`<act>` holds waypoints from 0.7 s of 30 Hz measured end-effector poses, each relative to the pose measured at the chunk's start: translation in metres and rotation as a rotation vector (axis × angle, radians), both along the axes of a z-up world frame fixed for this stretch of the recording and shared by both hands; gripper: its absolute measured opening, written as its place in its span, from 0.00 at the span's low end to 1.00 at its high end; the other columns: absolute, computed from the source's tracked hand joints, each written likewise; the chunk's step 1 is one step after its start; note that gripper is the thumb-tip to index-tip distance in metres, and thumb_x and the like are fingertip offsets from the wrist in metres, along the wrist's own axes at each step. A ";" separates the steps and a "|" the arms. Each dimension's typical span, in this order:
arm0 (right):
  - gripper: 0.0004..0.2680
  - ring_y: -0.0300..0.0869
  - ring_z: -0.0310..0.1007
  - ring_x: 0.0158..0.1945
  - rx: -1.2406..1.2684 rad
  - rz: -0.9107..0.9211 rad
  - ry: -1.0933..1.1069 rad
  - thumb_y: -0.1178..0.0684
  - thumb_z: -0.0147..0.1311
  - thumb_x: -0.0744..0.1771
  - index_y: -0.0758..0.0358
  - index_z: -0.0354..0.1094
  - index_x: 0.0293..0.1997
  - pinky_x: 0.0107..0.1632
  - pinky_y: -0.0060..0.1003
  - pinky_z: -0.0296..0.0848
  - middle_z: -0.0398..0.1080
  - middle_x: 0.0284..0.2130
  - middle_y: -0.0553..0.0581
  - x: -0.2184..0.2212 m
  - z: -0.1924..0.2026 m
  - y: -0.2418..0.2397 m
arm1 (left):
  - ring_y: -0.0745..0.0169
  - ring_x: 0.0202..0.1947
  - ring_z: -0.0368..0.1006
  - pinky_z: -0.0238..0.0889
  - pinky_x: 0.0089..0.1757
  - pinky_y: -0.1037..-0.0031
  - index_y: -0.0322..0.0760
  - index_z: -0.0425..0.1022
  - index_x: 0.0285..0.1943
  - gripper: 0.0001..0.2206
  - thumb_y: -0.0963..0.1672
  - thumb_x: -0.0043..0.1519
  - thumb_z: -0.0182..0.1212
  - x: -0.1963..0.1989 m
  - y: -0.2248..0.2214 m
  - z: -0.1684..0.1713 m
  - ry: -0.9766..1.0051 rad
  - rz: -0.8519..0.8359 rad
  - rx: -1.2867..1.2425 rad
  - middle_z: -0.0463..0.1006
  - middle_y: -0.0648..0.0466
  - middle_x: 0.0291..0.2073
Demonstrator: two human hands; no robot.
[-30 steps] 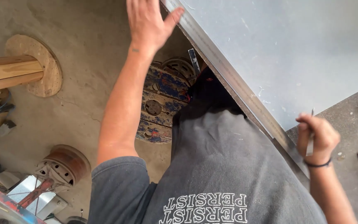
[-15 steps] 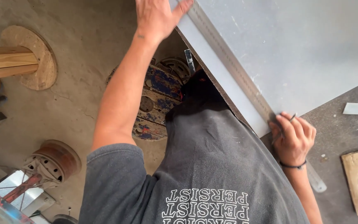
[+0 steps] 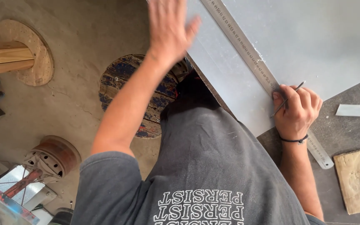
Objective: The person is measuring and marking an insulation sheet using a metal ruler and a scribe on a workbench.
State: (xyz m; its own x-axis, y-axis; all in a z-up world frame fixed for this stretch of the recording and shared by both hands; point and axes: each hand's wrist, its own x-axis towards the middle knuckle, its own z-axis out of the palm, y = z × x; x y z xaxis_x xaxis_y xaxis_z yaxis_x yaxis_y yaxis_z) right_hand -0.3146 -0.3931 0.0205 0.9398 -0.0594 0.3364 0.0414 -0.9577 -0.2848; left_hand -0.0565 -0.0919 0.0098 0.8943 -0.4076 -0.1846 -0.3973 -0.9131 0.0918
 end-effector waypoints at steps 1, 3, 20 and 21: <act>0.06 0.53 0.73 0.51 0.004 0.008 -0.003 0.49 0.59 0.75 0.59 0.78 0.51 0.56 0.47 0.67 0.77 0.45 0.54 -0.001 -0.003 -0.003 | 0.41 0.79 0.45 0.37 0.73 0.50 0.36 0.43 0.81 0.39 0.62 0.70 0.16 -0.017 -0.015 0.021 -0.003 0.008 0.004 0.48 0.42 0.79; 0.06 0.53 0.72 0.50 0.019 -0.005 0.007 0.50 0.61 0.74 0.59 0.78 0.52 0.56 0.48 0.67 0.75 0.43 0.56 -0.003 -0.009 -0.006 | 0.41 0.79 0.30 0.30 0.73 0.48 0.30 0.29 0.80 0.38 0.60 0.74 0.31 -0.053 -0.043 0.063 0.290 -0.303 0.250 0.30 0.39 0.79; 0.05 0.53 0.72 0.51 0.039 0.037 0.016 0.52 0.62 0.72 0.58 0.78 0.51 0.58 0.47 0.67 0.76 0.44 0.56 -0.004 -0.004 -0.006 | 0.48 0.77 0.42 0.31 0.69 0.46 0.47 0.48 0.81 0.41 0.64 0.66 0.08 0.037 0.064 0.022 0.040 -0.309 -0.175 0.51 0.50 0.78; 0.06 0.53 0.72 0.51 0.041 0.030 0.024 0.51 0.61 0.72 0.58 0.78 0.51 0.59 0.47 0.67 0.76 0.44 0.56 -0.003 -0.003 -0.006 | 0.45 0.76 0.42 0.28 0.68 0.47 0.48 0.46 0.81 0.47 0.67 0.60 0.02 0.056 0.072 0.018 0.033 -0.163 -0.165 0.55 0.47 0.78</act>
